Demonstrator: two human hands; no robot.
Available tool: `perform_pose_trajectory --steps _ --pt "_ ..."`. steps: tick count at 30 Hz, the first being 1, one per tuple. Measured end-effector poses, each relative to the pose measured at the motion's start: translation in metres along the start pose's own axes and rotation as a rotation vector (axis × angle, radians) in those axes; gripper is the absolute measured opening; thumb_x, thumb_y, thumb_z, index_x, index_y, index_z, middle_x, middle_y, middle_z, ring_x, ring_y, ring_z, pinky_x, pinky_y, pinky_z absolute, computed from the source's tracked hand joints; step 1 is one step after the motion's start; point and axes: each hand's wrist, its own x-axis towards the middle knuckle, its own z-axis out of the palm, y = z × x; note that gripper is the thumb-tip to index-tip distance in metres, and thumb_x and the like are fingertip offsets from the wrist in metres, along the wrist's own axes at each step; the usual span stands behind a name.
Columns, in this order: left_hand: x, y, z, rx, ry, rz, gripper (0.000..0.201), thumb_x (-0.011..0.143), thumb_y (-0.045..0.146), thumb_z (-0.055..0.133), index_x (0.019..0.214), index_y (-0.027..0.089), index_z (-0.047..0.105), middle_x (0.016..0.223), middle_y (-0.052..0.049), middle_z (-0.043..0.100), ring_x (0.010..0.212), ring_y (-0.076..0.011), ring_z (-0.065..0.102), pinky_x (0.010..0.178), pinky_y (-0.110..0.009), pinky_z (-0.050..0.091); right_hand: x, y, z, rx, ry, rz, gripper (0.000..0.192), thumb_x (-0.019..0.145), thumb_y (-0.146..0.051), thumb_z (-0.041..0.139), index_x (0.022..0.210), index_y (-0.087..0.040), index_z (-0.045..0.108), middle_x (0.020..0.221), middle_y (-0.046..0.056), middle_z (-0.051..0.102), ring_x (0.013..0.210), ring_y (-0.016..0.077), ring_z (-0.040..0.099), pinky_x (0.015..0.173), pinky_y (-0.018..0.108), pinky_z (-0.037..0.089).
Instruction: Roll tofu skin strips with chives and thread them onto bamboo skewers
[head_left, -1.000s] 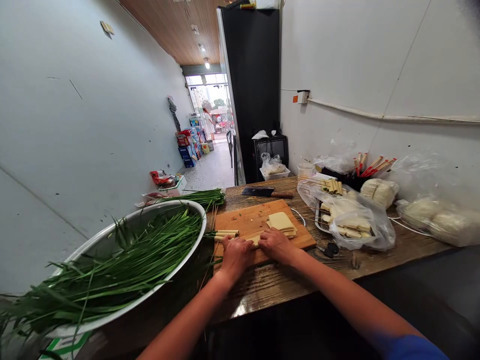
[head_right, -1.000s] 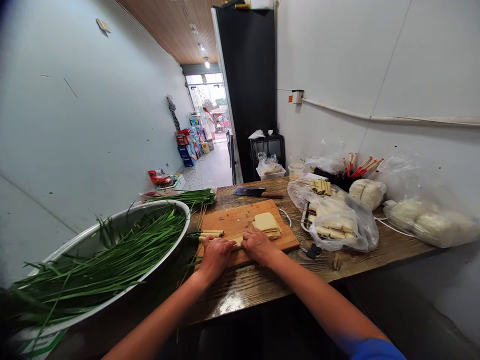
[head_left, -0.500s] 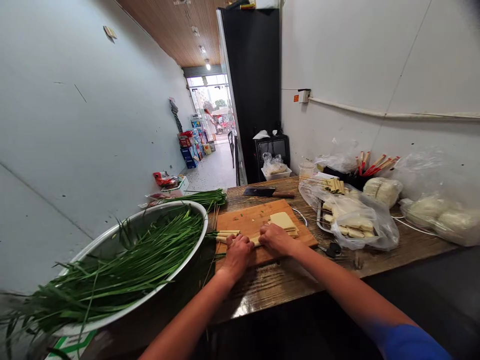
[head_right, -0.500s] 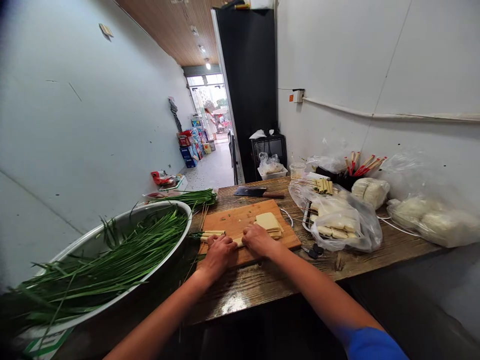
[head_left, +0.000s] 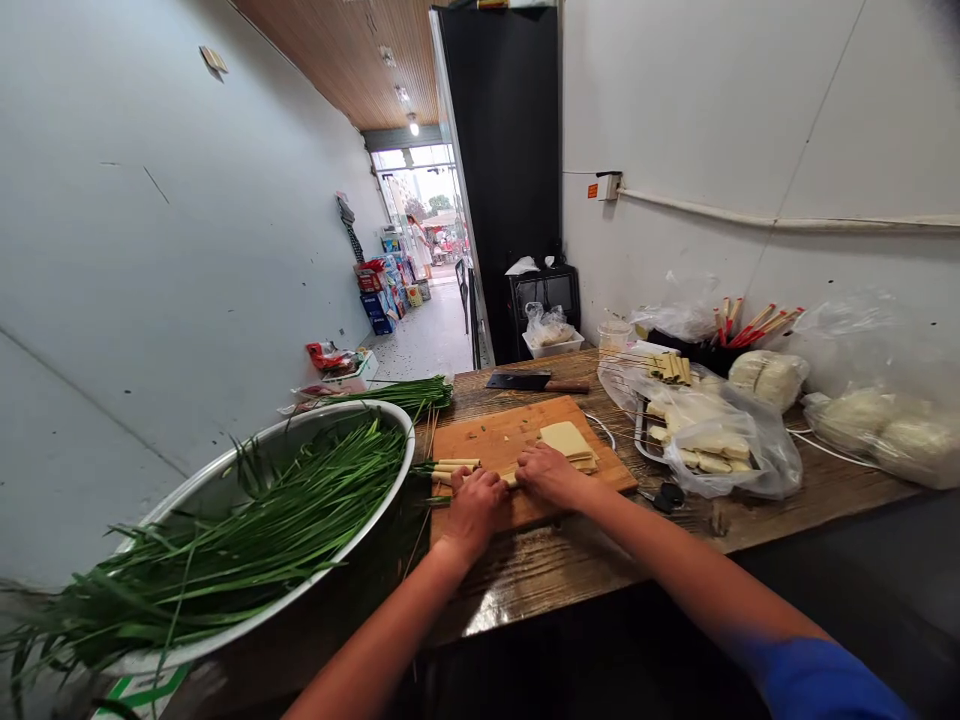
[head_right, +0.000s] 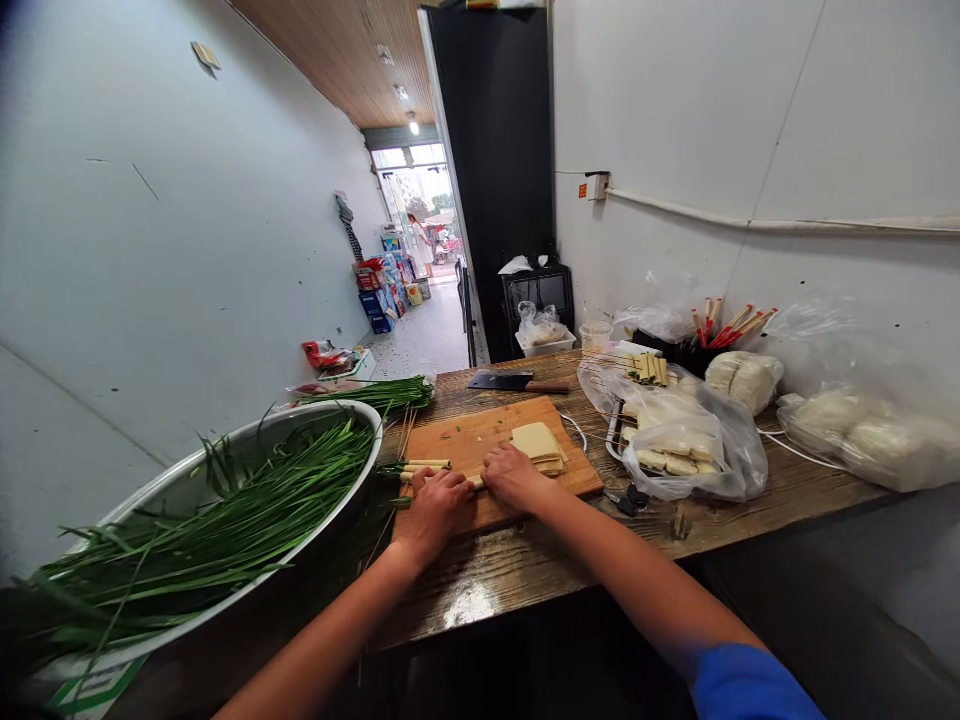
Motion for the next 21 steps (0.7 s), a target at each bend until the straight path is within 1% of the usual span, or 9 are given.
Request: perform_pose_trajectory --steps 2,4,7,9,11,14,17,19,21 --pt "0.007 -0.003 -0.002 -0.015 -0.072 -0.027 0.021 0.085 0.020 0.046 0.078 0.019 0.066 0.082 -0.006 0.065 0.087 -0.0208 0.054 0.083 -0.037 0.025 0.004 0.003 -0.003 0.022 -0.055 0.015 0.023 0.087 -0.021 0.047 0.087 -0.012 0.068 0.088 0.012 0.064 0.086 0.0212 0.055 0.075 0.031 0.036" --pt "0.015 -0.005 -0.007 -0.024 -0.125 -0.061 0.024 0.084 0.018 0.046 0.073 0.018 0.067 0.079 -0.007 0.065 0.084 -0.0210 0.055 0.079 -0.037 0.026 0.006 0.006 -0.005 0.047 -0.076 0.027 0.025 0.088 -0.021 0.045 0.091 -0.013 0.068 0.089 0.011 0.065 0.085 0.0205 0.056 0.074 0.030 0.037" --pt "0.026 -0.005 -0.012 -0.025 -0.143 -0.093 0.027 0.083 0.015 0.044 0.069 0.017 0.068 0.080 -0.008 0.066 0.083 -0.0208 0.056 0.077 -0.037 0.026 0.007 0.006 -0.005 0.066 -0.047 0.037 0.026 0.090 -0.020 0.041 0.097 -0.014 0.065 0.092 0.010 0.065 0.086 0.0199 0.056 0.075 0.030 0.038" --pt "0.029 -0.005 -0.011 -0.012 -0.154 -0.094 0.028 0.083 0.014 0.043 0.070 0.017 0.068 0.080 -0.008 0.066 0.081 -0.0204 0.057 0.076 -0.037 0.026 0.007 0.005 -0.003 0.047 -0.028 0.030 0.025 0.089 -0.020 0.042 0.094 -0.013 0.065 0.092 0.010 0.064 0.089 0.0208 0.055 0.077 0.031 0.038" --pt "0.029 -0.006 -0.007 0.008 -0.144 -0.091 0.026 0.084 0.016 0.043 0.074 0.017 0.068 0.078 -0.008 0.066 0.079 -0.0205 0.057 0.076 -0.036 0.027 0.006 0.003 0.000 0.016 -0.024 0.017 0.024 0.088 -0.019 0.043 0.089 -0.011 0.066 0.092 0.012 0.063 0.091 0.0219 0.054 0.079 0.032 0.038" --pt "0.023 -0.008 -0.002 0.050 -0.108 -0.046 0.023 0.086 0.022 0.044 0.080 0.018 0.066 0.078 -0.008 0.066 0.080 -0.0210 0.057 0.079 -0.037 0.027 0.004 0.002 0.005 -0.004 -0.003 0.006 0.024 0.087 -0.020 0.043 0.089 -0.011 0.066 0.094 0.012 0.062 0.092 0.0227 0.053 0.080 0.034 0.038" --pt "0.016 -0.010 -0.002 0.084 -0.089 0.060 0.020 0.087 0.023 0.045 0.084 0.019 0.064 0.083 -0.007 0.065 0.085 -0.0208 0.055 0.083 -0.038 0.027 0.005 0.004 0.009 -0.005 -0.002 -0.007 0.023 0.087 -0.020 0.043 0.089 -0.013 0.065 0.093 0.011 0.061 0.092 0.0224 0.053 0.080 0.035 0.037" --pt "0.013 -0.011 -0.004 0.088 -0.093 0.104 0.019 0.088 0.024 0.046 0.089 0.021 0.064 0.084 -0.006 0.064 0.086 -0.0202 0.053 0.084 -0.038 0.027 0.005 0.003 0.011 -0.015 0.006 -0.005 0.022 0.087 -0.020 0.044 0.088 -0.013 0.065 0.092 0.010 0.061 0.091 0.0225 0.053 0.080 0.036 0.038" --pt "0.012 -0.012 -0.007 0.092 -0.117 0.115 0.019 0.088 0.023 0.045 0.091 0.022 0.064 0.084 -0.005 0.064 0.086 -0.0199 0.053 0.084 -0.037 0.027 0.003 -0.003 0.010 -0.040 0.053 0.016 0.021 0.086 -0.019 0.044 0.089 -0.012 0.064 0.093 0.011 0.061 0.090 0.0227 0.052 0.081 0.036 0.037"
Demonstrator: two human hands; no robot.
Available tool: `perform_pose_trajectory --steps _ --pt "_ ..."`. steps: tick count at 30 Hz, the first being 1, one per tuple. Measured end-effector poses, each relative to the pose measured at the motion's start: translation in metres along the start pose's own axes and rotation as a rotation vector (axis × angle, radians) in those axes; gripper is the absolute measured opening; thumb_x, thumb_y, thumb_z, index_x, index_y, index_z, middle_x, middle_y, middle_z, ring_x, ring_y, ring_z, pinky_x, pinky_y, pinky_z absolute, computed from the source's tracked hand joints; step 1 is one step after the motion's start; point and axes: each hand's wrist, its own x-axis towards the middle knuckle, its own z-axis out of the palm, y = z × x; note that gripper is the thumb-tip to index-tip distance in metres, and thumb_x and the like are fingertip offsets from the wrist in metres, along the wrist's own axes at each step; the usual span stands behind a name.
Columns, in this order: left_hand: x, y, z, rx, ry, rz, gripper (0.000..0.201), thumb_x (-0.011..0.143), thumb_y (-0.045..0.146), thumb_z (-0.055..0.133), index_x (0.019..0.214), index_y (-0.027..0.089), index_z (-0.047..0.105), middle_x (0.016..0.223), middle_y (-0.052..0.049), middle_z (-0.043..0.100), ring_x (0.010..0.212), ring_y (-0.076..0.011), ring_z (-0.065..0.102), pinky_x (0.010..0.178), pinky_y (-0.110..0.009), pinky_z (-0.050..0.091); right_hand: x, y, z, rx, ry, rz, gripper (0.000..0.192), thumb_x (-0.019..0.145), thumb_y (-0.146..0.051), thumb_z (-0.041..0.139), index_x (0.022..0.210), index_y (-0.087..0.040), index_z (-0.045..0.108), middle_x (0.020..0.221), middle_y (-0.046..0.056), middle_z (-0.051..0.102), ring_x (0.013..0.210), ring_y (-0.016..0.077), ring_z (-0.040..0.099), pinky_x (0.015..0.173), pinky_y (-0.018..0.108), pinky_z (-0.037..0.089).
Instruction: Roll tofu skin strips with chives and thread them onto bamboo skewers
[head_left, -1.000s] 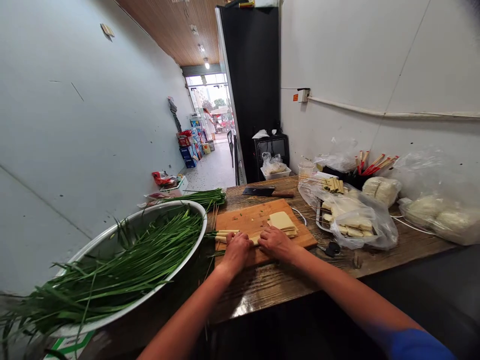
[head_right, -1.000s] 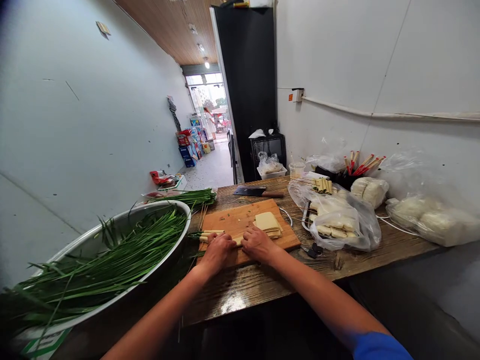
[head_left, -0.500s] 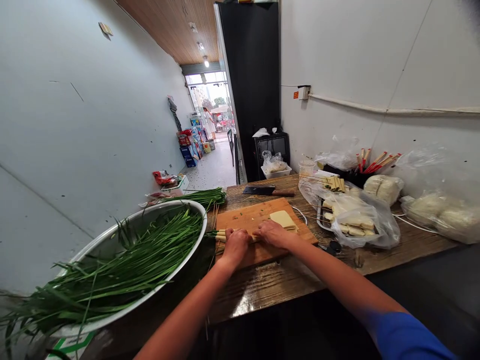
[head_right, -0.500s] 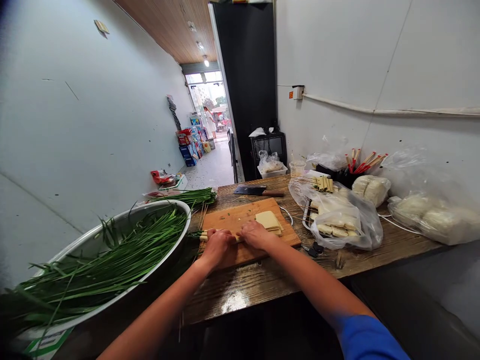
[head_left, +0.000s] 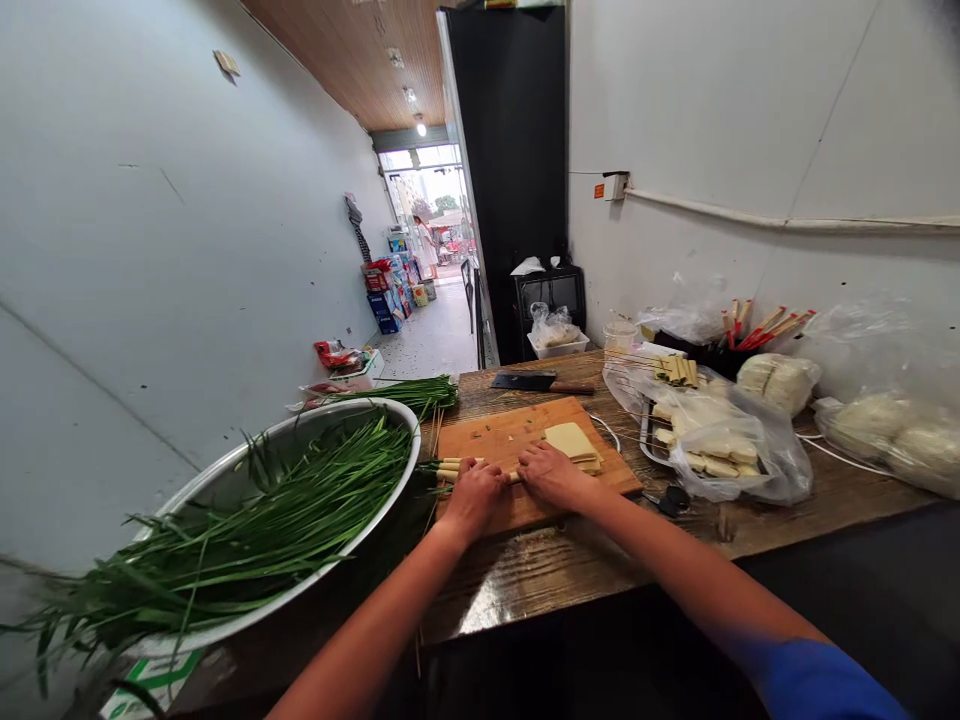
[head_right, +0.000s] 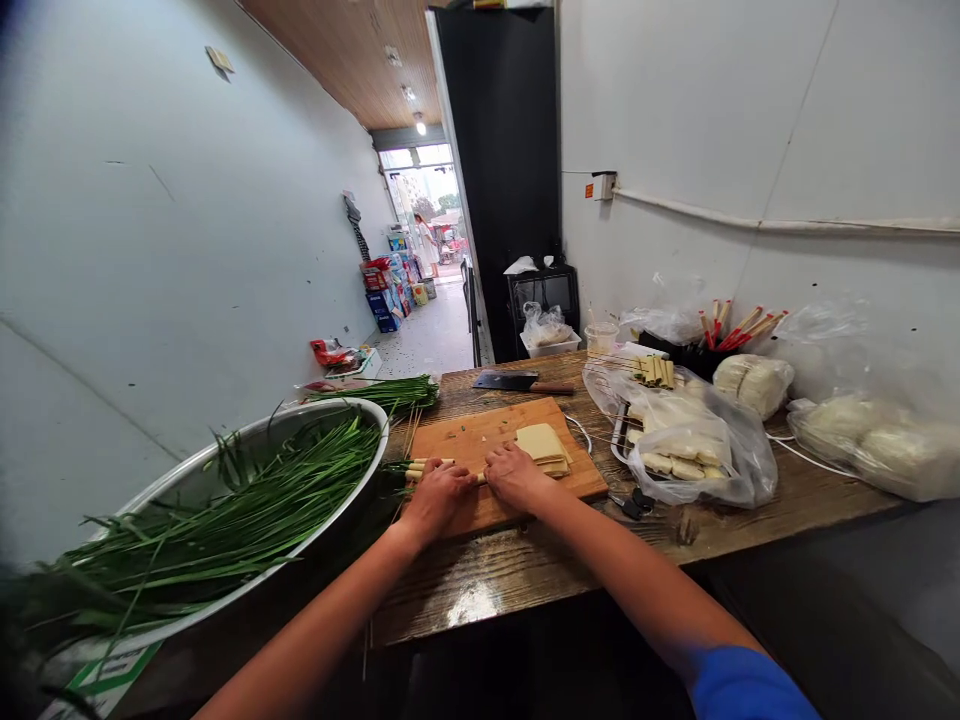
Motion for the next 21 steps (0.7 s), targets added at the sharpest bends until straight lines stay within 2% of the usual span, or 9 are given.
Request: perform_pose_trajectory --steps 4,7,9,11,13,17,21 --pt "0.005 -0.001 0.000 0.010 -0.046 -0.003 0.023 0.087 0.020 0.044 0.081 0.017 0.066 0.083 -0.008 0.064 0.084 -0.0213 0.054 0.082 -0.038 0.028 -0.017 -0.037 -0.008 0.057 0.134 0.075 0.019 0.085 -0.015 0.045 0.092 -0.012 0.062 0.091 0.012 0.061 0.089 0.0219 0.052 0.081 0.035 0.037" --pt "0.010 -0.002 0.004 0.061 -0.083 0.027 0.021 0.084 0.013 0.044 0.081 0.012 0.066 0.081 -0.013 0.065 0.080 -0.0236 0.056 0.078 -0.039 0.030 -0.032 -0.079 -0.014 0.291 0.113 0.082 0.015 0.080 -0.016 0.048 0.079 -0.014 0.063 0.083 0.009 0.063 0.081 0.0190 0.055 0.071 0.028 0.039" --pt "0.013 -0.002 0.007 0.098 -0.086 0.056 0.021 0.082 0.009 0.045 0.081 0.009 0.065 0.079 -0.015 0.065 0.078 -0.0248 0.058 0.077 -0.040 0.031 -0.034 -0.107 -0.016 0.479 0.075 0.062 0.016 0.080 -0.015 0.047 0.077 -0.014 0.063 0.080 0.007 0.064 0.074 0.0154 0.056 0.065 0.024 0.038" --pt "0.015 -0.002 0.008 0.116 -0.079 0.085 0.020 0.081 0.009 0.045 0.080 0.008 0.065 0.078 -0.016 0.065 0.077 -0.0254 0.058 0.077 -0.040 0.032 -0.029 -0.129 -0.017 0.608 0.023 0.056 0.018 0.080 -0.015 0.045 0.076 -0.014 0.063 0.079 0.006 0.066 0.069 0.0137 0.058 0.062 0.022 0.038" --pt "0.016 -0.003 0.007 0.124 -0.085 0.102 0.019 0.081 0.011 0.046 0.080 0.008 0.065 0.079 -0.017 0.066 0.077 -0.0255 0.059 0.077 -0.041 0.033 -0.019 -0.146 -0.017 0.639 -0.021 0.092 0.018 0.079 -0.015 0.046 0.078 -0.013 0.064 0.081 0.008 0.068 0.068 0.0154 0.060 0.061 0.023 0.040" --pt "0.016 -0.009 0.006 0.131 -0.125 0.131 0.019 0.081 0.011 0.047 0.082 0.009 0.065 0.082 -0.016 0.066 0.078 -0.0252 0.059 0.078 -0.041 0.034 0.007 -0.166 -0.015 0.530 -0.069 0.152 0.027 0.075 -0.013 0.048 0.097 -0.010 0.065 0.096 0.015 0.068 0.082 0.0244 0.063 0.067 0.029 0.045" --pt "0.015 -0.010 0.002 0.119 -0.154 0.191 0.019 0.081 0.011 0.047 0.087 0.010 0.065 0.086 -0.014 0.067 0.082 -0.0247 0.059 0.076 -0.038 0.036 0.036 -0.179 -0.010 0.491 -0.148 0.174 0.028 0.079 -0.011 0.045 0.099 -0.010 0.065 0.100 0.015 0.067 0.088 0.0275 0.062 0.070 0.034 0.047"
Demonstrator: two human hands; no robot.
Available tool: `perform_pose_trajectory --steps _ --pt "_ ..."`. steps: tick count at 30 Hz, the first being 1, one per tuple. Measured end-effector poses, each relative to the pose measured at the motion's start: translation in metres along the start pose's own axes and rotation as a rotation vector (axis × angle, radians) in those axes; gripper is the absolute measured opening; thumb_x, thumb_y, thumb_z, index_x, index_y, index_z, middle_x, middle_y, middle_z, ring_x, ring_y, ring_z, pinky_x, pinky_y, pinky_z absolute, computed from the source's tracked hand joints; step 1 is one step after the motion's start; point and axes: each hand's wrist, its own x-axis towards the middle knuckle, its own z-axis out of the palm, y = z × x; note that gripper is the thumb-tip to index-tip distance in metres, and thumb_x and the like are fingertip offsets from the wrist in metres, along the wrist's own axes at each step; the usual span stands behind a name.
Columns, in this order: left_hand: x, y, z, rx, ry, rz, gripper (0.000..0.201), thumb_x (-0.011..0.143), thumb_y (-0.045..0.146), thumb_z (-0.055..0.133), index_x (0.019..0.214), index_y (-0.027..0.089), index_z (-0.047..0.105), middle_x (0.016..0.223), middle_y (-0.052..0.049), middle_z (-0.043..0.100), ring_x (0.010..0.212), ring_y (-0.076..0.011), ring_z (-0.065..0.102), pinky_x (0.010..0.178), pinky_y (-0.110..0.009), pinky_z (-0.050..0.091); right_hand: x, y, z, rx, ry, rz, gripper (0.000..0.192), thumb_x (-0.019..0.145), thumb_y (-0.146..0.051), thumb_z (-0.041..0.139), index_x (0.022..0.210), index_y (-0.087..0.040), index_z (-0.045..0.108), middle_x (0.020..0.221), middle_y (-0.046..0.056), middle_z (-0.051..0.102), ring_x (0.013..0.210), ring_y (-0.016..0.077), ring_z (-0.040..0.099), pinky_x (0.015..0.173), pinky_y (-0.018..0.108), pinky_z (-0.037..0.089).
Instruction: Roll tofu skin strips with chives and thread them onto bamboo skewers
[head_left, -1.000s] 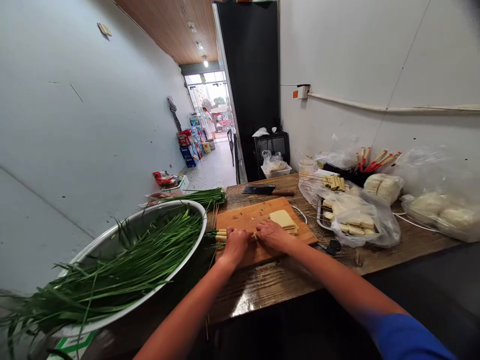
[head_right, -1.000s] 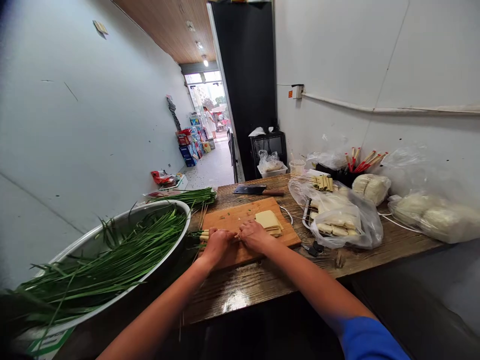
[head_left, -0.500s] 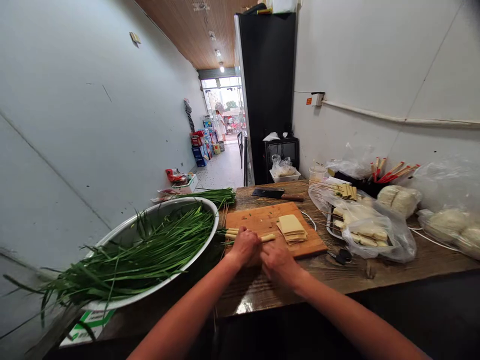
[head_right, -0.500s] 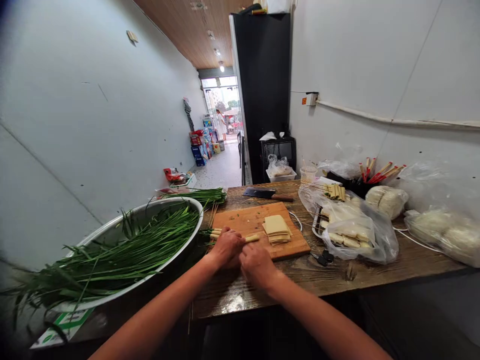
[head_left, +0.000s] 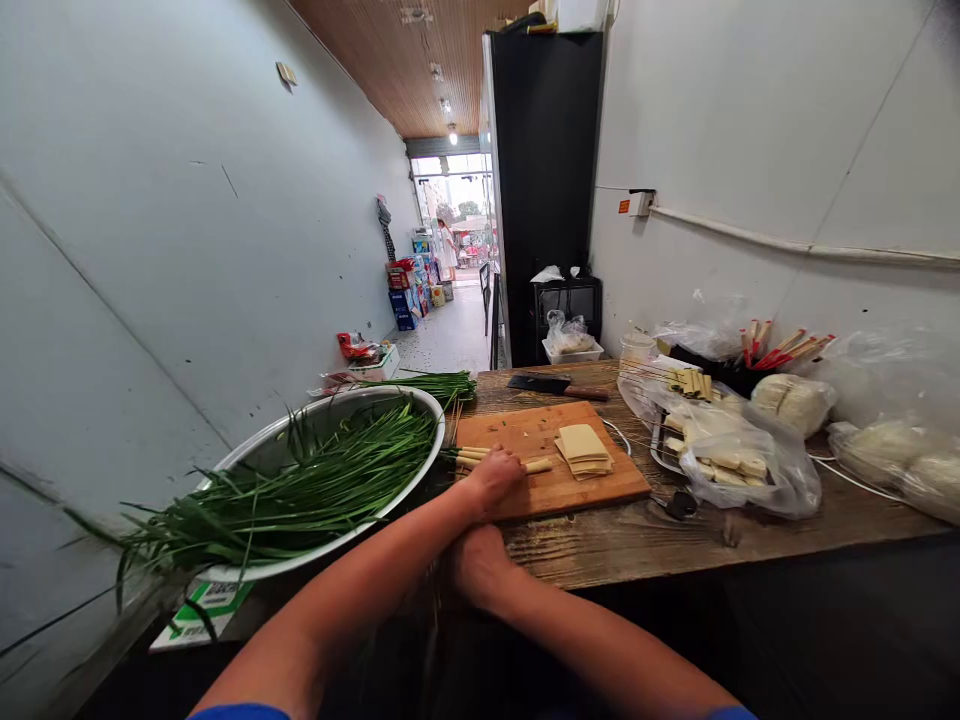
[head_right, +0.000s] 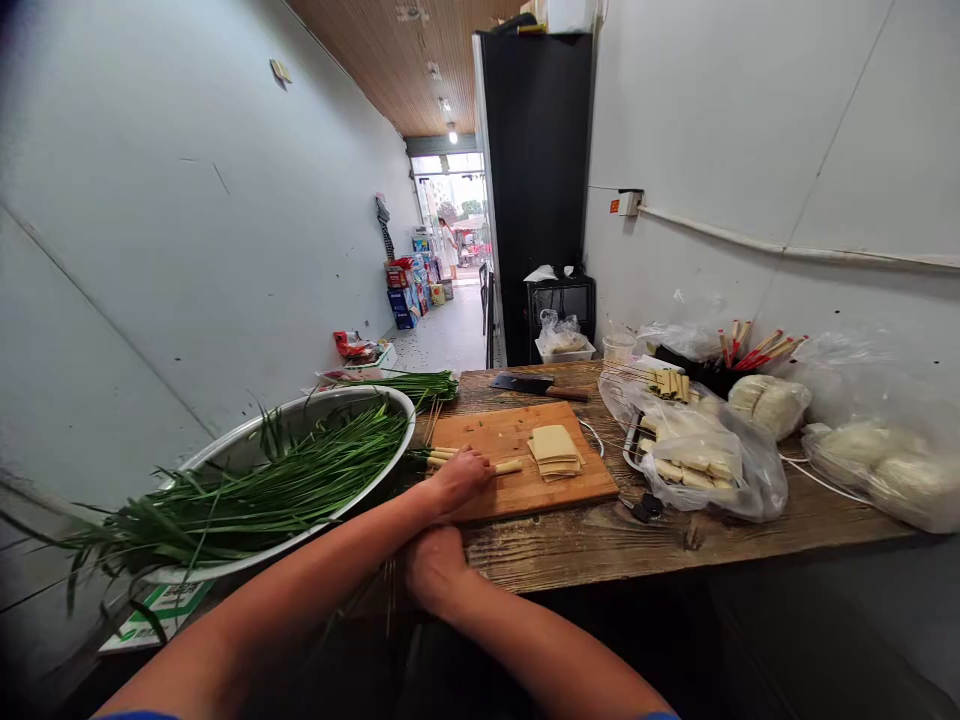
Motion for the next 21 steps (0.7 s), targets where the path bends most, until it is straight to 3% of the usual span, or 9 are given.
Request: perform_pose_trajectory --steps 4,9,11,13,15,17,21 --pt "0.005 0.001 -0.008 0.010 -0.047 -0.024 0.017 0.075 0.005 0.050 0.076 0.008 0.066 0.075 -0.015 0.066 0.074 -0.0235 0.060 0.074 -0.036 0.039 0.021 -0.011 0.009 0.093 0.057 0.065 0.028 0.079 -0.006 0.041 0.092 -0.009 0.066 0.104 0.016 0.066 0.094 0.0311 0.060 0.076 0.040 0.047" --pt "0.014 -0.003 -0.017 -0.009 -0.076 0.001 0.017 0.067 0.001 0.054 0.065 0.012 0.066 0.066 -0.009 0.066 0.068 -0.0194 0.060 0.073 -0.031 0.041 0.022 -0.003 0.006 0.221 0.116 0.149 0.017 0.075 -0.009 0.046 0.075 -0.010 0.063 0.082 0.013 0.068 0.075 0.0251 0.064 0.063 0.033 0.047" --pt "0.016 -0.006 -0.018 -0.021 -0.071 0.005 0.017 0.066 0.001 0.054 0.064 0.012 0.066 0.065 -0.008 0.066 0.067 -0.0187 0.060 0.070 -0.029 0.041 0.016 0.004 0.001 0.480 0.209 0.215 0.009 0.073 -0.015 0.051 0.076 -0.013 0.059 0.072 0.008 0.067 0.067 0.0195 0.062 0.056 0.026 0.045" --pt "0.018 -0.008 -0.017 -0.035 -0.063 0.007 0.016 0.066 0.002 0.054 0.062 0.012 0.065 0.063 -0.009 0.065 0.065 -0.0183 0.060 0.067 -0.028 0.041 0.006 0.007 -0.005 0.874 0.284 0.289 0.010 0.070 -0.019 0.055 0.079 -0.015 0.055 0.061 0.000 0.061 0.056 0.0143 0.058 0.048 0.022 0.042" --pt "0.020 -0.011 -0.016 -0.050 -0.061 0.006 0.015 0.065 0.003 0.055 0.059 0.012 0.065 0.062 -0.008 0.065 0.062 -0.0173 0.059 0.064 -0.027 0.040 -0.009 0.007 -0.008 1.236 0.228 0.317 0.018 0.065 -0.022 0.057 0.081 -0.015 0.051 0.052 -0.005 0.054 0.045 0.0110 0.052 0.044 0.020 0.039" --pt "0.024 -0.013 -0.016 -0.067 -0.064 0.007 0.015 0.065 0.004 0.054 0.058 0.012 0.065 0.060 -0.008 0.065 0.059 -0.0161 0.057 0.060 -0.026 0.040 -0.030 0.006 -0.009 1.470 0.082 0.297 0.025 0.062 -0.028 0.059 0.082 -0.015 0.049 0.048 -0.006 0.053 0.038 0.0093 0.048 0.040 0.021 0.038" --pt "0.027 -0.017 -0.016 -0.109 -0.069 0.025 0.016 0.066 0.006 0.053 0.056 0.011 0.065 0.059 -0.009 0.064 0.054 -0.0147 0.055 0.055 -0.024 0.037 -0.080 0.009 -0.013 1.573 -0.099 0.260 0.032 0.058 -0.031 0.058 0.084 -0.016 0.048 0.046 -0.007 0.053 0.030 0.0078 0.042 0.034 0.020 0.035"
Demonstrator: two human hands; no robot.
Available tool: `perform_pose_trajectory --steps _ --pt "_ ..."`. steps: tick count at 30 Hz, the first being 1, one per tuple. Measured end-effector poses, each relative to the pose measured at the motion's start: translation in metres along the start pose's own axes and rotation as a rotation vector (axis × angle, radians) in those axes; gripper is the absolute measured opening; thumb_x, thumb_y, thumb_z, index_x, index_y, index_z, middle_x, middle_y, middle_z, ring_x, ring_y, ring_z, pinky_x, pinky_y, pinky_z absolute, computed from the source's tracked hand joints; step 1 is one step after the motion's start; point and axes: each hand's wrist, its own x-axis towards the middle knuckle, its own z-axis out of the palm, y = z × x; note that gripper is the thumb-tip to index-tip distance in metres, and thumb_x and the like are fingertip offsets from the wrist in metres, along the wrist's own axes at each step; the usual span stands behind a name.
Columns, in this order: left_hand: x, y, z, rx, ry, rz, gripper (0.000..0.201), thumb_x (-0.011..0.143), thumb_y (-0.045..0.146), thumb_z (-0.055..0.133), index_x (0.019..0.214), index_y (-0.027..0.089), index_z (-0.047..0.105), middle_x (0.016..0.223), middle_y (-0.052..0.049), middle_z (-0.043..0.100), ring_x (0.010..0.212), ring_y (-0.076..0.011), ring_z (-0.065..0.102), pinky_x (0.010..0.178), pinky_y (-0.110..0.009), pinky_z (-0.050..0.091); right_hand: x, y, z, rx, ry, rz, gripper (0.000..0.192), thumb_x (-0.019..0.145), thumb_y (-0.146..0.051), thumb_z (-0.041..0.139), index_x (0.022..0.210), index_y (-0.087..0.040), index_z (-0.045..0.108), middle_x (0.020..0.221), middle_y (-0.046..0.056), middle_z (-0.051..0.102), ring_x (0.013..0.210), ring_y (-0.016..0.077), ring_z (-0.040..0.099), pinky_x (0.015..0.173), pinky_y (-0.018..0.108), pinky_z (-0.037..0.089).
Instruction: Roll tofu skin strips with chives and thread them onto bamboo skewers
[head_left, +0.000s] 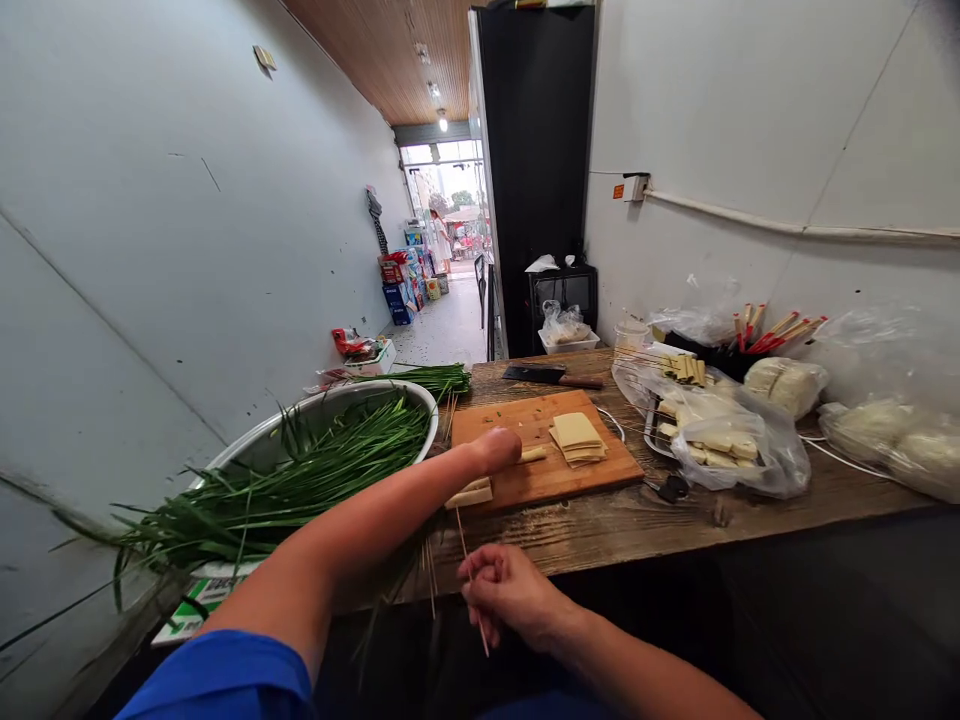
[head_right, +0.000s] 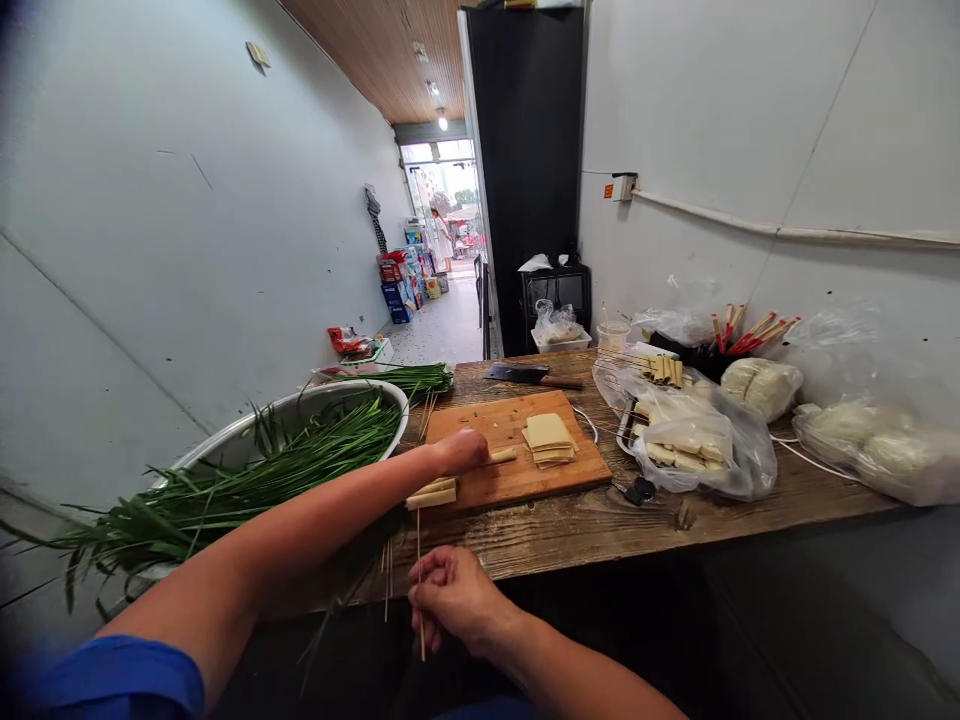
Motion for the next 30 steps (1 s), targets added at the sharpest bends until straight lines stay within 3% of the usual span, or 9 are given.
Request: perform_pose_trajectory --steps 5,9,14,17,19,22,25,27,30 --pt "-0.008 -0.007 0.002 -0.048 0.029 0.041 0.018 0.072 0.013 0.053 0.062 0.013 0.067 0.069 -0.009 0.066 0.062 -0.0145 0.057 0.058 -0.023 0.037 -0.055 0.004 -0.030 -0.126 0.059 0.016 0.018 0.064 -0.025 0.048 0.081 -0.017 0.049 0.044 -0.009 0.047 0.030 0.0056 0.034 0.033 0.018 0.027" --pt "-0.014 -0.018 0.008 -0.229 0.082 0.119 0.020 0.079 0.021 0.051 0.072 0.016 0.069 0.075 -0.004 0.066 0.069 -0.0115 0.057 0.064 -0.019 0.039 -0.090 0.019 -0.055 -0.302 0.182 -0.073 0.008 0.073 -0.025 0.047 0.077 -0.018 0.049 0.051 -0.006 0.048 0.042 0.0064 0.039 0.043 0.019 0.030" --pt "-0.013 -0.025 0.015 -0.410 0.088 0.138 0.019 0.080 0.022 0.053 0.074 0.015 0.070 0.075 -0.004 0.064 0.069 -0.0106 0.055 0.067 -0.019 0.039 -0.112 0.040 -0.066 -0.388 0.319 -0.188 0.023 0.084 -0.042 0.045 0.077 -0.020 0.050 0.054 -0.004 0.047 0.050 0.0097 0.045 0.051 0.022 0.037" --pt "-0.013 -0.024 0.021 -0.415 0.117 0.073 0.020 0.081 0.024 0.054 0.071 0.013 0.069 0.075 -0.004 0.063 0.068 -0.0112 0.054 0.065 -0.020 0.039 -0.118 0.044 -0.070 -0.414 0.448 -0.206 0.036 0.088 -0.049 0.036 0.088 -0.020 0.057 0.048 -0.004 0.045 0.044 0.0107 0.045 0.049 0.023 0.039" --pt "-0.015 -0.022 0.026 -0.422 0.147 0.022 0.023 0.082 0.026 0.053 0.071 0.013 0.068 0.074 -0.004 0.062 0.067 -0.0114 0.054 0.064 -0.021 0.039 -0.120 0.043 -0.073 -0.483 0.558 -0.254 0.041 0.089 -0.049 0.035 0.104 -0.021 0.061 0.050 -0.002 0.052 0.043 0.0121 0.048 0.049 0.024 0.043" --pt "-0.017 -0.020 0.030 -0.442 0.186 -0.014 0.019 0.082 0.023 0.055 0.076 0.014 0.070 0.077 -0.004 0.062 0.068 -0.0110 0.054 0.065 -0.020 0.039 -0.116 0.039 -0.081 -0.651 0.714 -0.416 0.040 0.088 -0.045 0.040 0.115 -0.023 0.060 0.082 0.006 0.069 0.064 0.0178 0.064 0.061 0.028 0.051" --pt "-0.017 -0.020 0.029 -0.479 0.182 -0.023 0.013 0.078 0.018 0.060 0.080 0.015 0.072 0.079 -0.003 0.063 0.070 -0.0102 0.056 0.066 -0.019 0.040 -0.103 0.036 -0.089 -0.855 0.805 -0.540 0.037 0.089 -0.035 0.039 0.115 -0.021 0.062 0.109 0.009 0.066 0.095 0.0217 0.064 0.083 0.031 0.051" --pt "-0.016 -0.021 0.028 -0.507 0.170 -0.032 0.012 0.076 0.017 0.061 0.081 0.015 0.072 0.079 -0.003 0.065 0.070 -0.0102 0.056 0.066 -0.019 0.041 -0.090 0.038 -0.092 -0.975 0.813 -0.524 0.038 0.091 -0.030 0.035 0.116 -0.019 0.062 0.113 0.010 0.064 0.100 0.0214 0.062 0.088 0.032 0.049" --pt "-0.014 -0.023 0.027 -0.547 0.166 -0.039 0.013 0.075 0.017 0.062 0.081 0.013 0.073 0.078 -0.004 0.066 0.070 -0.0107 0.057 0.065 -0.019 0.041 -0.072 0.046 -0.096 -1.084 0.796 -0.390 0.040 0.092 -0.026 0.031 0.117 -0.015 0.061 0.106 0.012 0.067 0.091 0.0216 0.066 0.081 0.030 0.051"
